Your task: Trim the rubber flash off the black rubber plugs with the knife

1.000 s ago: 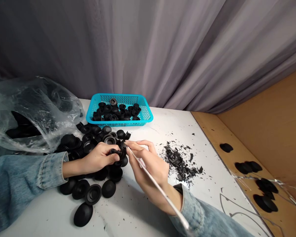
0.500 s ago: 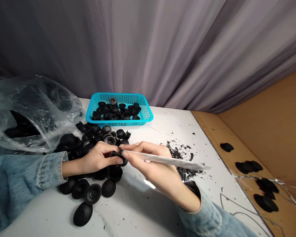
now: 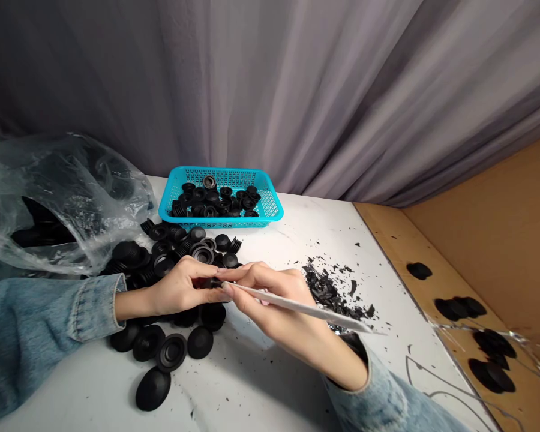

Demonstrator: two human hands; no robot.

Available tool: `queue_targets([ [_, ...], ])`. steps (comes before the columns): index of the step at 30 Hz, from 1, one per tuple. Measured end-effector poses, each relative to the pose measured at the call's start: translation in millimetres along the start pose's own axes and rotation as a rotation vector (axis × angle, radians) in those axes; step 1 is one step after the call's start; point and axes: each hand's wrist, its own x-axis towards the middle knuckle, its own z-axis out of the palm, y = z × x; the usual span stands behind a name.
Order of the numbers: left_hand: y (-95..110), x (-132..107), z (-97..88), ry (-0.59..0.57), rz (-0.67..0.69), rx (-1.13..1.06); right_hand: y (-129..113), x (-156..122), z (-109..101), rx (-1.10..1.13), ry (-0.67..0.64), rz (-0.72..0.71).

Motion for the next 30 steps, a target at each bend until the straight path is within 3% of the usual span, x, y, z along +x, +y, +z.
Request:
queue_targets([
  [7, 0.2, 1.6, 0.5, 0.021, -0.041, 0.017, 3.5, -1.3, 1.9, -0.076, 0.013, -0.101],
  [20, -0.8, 1.9, -1.4, -0.021, -0.083, -0.062, 2.2, 1.3, -5.1, 0.13, -0.039, 0.148],
  [30, 0.4, 1.2, -2.2, -0.035, -0.089, -0.053, 3.3, 0.4, -2.0, 0.017, -0.021, 0.067],
])
